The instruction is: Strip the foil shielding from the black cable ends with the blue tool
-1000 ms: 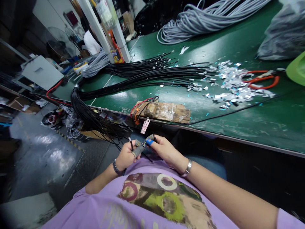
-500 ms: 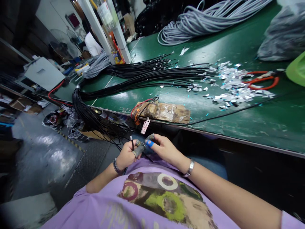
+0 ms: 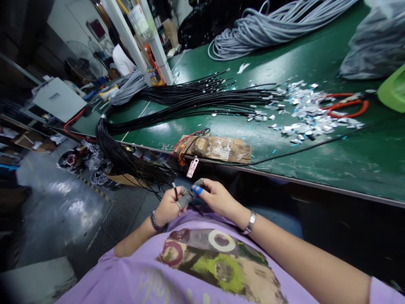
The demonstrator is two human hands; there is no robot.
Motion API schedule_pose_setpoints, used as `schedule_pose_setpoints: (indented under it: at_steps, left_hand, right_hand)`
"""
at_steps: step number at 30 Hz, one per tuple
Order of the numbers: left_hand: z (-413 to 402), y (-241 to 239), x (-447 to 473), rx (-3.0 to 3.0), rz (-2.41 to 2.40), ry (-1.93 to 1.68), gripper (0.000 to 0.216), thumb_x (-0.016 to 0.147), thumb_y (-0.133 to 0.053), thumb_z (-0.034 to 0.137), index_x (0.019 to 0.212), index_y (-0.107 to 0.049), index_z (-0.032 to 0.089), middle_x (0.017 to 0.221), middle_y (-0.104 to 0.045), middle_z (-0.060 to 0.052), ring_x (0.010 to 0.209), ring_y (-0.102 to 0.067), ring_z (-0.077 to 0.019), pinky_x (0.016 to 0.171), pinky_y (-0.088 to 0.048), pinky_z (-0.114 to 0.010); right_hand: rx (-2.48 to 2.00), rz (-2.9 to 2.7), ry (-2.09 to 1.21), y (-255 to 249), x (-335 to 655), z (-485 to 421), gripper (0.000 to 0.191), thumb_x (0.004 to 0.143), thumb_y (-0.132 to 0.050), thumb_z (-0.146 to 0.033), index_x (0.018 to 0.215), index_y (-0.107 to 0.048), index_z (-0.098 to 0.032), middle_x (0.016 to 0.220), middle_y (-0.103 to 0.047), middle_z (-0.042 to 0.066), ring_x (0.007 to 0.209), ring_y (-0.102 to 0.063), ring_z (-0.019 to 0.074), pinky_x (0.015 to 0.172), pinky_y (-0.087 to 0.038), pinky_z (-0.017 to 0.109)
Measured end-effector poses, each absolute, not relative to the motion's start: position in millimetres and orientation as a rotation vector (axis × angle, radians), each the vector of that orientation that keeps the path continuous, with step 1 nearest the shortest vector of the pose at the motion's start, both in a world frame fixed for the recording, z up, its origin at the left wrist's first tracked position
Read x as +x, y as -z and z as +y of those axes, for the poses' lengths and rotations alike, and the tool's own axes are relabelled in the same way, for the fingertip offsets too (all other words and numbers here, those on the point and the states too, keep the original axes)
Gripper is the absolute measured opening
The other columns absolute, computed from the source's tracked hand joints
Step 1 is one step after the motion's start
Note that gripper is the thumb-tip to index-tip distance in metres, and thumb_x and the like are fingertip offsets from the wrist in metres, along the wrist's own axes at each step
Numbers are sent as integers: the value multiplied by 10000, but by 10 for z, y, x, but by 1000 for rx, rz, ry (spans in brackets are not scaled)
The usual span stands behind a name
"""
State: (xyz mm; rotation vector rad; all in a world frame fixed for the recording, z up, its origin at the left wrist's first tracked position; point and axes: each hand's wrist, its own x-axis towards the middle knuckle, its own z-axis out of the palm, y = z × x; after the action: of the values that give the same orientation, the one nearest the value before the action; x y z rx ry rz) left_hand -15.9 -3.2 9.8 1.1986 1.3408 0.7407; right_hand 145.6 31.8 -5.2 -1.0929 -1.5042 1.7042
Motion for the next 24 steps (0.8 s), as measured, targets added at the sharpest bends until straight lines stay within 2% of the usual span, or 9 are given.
schedule_pose_setpoints:
  at_steps: [8,15,19,24]
  left_hand:
    - [-40,-98,-166,1199,1326,-738,474,630,-685,599,614,-484,170,423,-475,58,336,-356,-39,374,-280,-181]
    - [-27,-79,-209,1144,1328,-739,466,650,-667,604,647,-489,173,431,-486,55,312,-346,-44,338,-242,-181]
    - [-31,-69,-207,1161,1314,-705,480,638,-675,609,618,-483,170,427,-483,53,315,-347,-42,345,-240,-181]
    - [-36,-11,-229,1121,1300,-732,500,630,-672,634,653,-509,162,439,-509,48,311,-364,-41,337,-243,-175]
  right_hand:
    - [-1072,-1453,-1760,83,1455,302,415,734,-567,-608,691,-517,-199,562,-422,-57,501,-328,91,454,-301,231]
    - [-969,-1446,-1818,103,1488,295,418,680,-649,-580,767,-553,-182,716,-567,5,642,-473,136,589,-422,269]
    - [-1059,-1435,-1745,108,1439,315,429,682,-623,-609,694,-539,-188,619,-506,-26,556,-401,110,509,-364,248]
    - [-1114,-1447,-1606,80,1423,326,469,689,-583,-649,598,-499,-196,544,-439,-44,531,-367,105,496,-339,248]
